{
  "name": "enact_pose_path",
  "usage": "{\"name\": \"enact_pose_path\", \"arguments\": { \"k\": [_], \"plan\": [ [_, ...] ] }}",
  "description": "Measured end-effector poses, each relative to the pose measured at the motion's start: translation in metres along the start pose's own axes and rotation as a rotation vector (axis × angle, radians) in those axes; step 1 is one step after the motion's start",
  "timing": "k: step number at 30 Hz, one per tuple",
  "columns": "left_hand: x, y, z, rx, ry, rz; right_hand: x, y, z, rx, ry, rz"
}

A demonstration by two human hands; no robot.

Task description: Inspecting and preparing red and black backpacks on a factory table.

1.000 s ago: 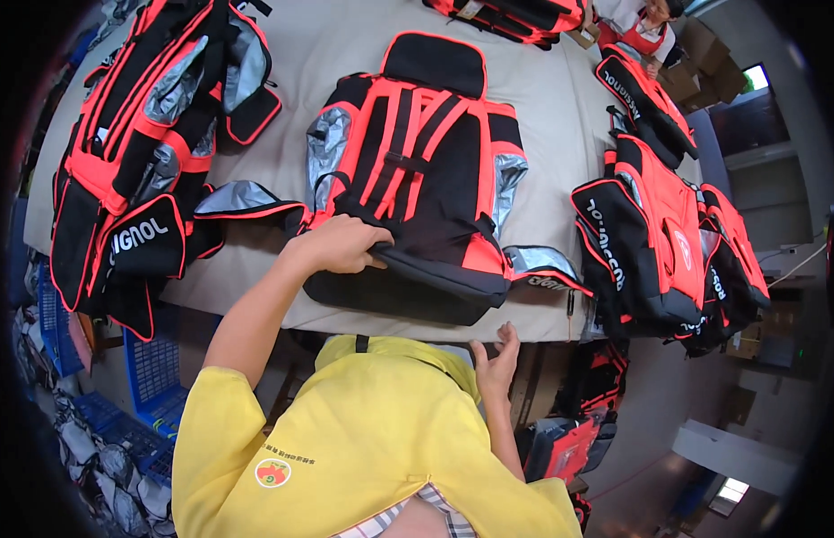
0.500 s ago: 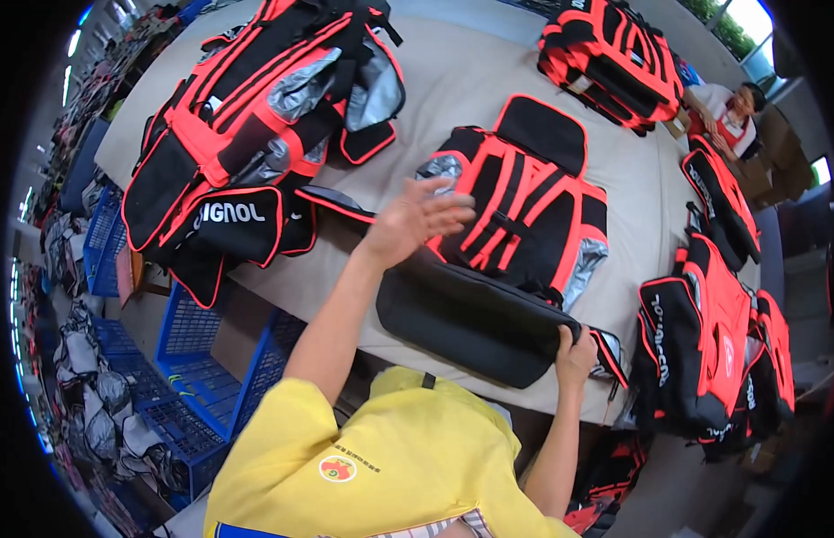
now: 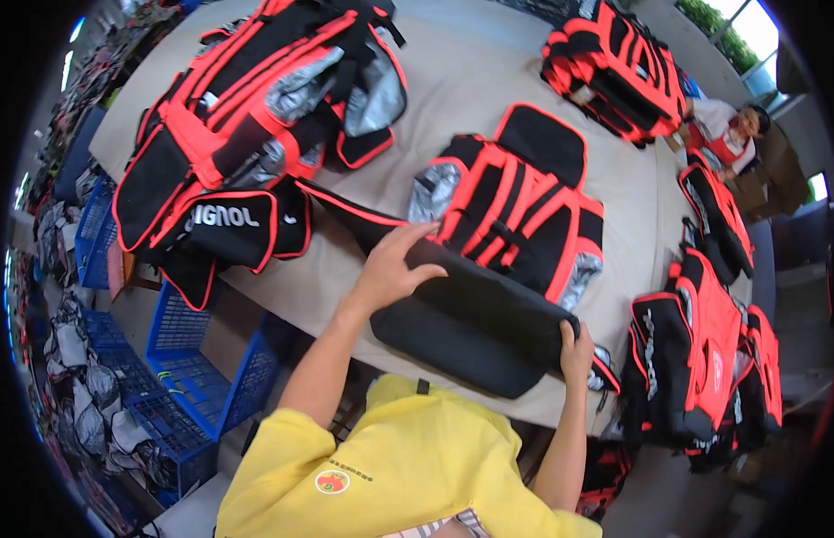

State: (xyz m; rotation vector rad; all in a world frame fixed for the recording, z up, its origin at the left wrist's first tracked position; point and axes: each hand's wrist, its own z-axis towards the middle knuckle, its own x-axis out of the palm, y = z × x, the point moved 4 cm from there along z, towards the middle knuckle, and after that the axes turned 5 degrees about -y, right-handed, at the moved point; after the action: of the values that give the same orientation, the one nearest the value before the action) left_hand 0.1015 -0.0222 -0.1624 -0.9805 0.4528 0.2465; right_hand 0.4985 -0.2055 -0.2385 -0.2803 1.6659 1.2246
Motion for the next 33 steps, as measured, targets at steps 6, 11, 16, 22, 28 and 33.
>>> {"name": "enact_pose_path", "arguments": {
  "k": [6, 11, 16, 22, 28, 33],
  "plan": [
    [0.053, 0.065, 0.022, -0.330, 0.272, 0.103, 0.008, 0.014, -0.009, 0.054, -0.132, 0.171],
    [0.072, 0.094, 0.026, -0.458, 0.326, 0.109, 0.000, 0.005, -0.089, -0.298, -0.447, -0.046],
    [0.081, 0.101, 0.033, -0.416, 0.315, 0.141, 0.019, -0.058, -0.186, 0.042, -0.299, 0.074],
    [0.092, 0.120, 0.043, -0.448, 0.452, 0.144, 0.019, -0.017, -0.152, -0.576, -0.157, -0.485],
    [0.091, 0.146, 0.062, -0.426, 0.539, 0.181, -0.034, 0.028, -0.099, -0.907, 0.064, -0.232],
    [0.097, 0.144, 0.067, -0.432, 0.607, 0.161, -0.031, 0.035, -0.033, -0.599, 0.121, -0.011]
  ]
}}
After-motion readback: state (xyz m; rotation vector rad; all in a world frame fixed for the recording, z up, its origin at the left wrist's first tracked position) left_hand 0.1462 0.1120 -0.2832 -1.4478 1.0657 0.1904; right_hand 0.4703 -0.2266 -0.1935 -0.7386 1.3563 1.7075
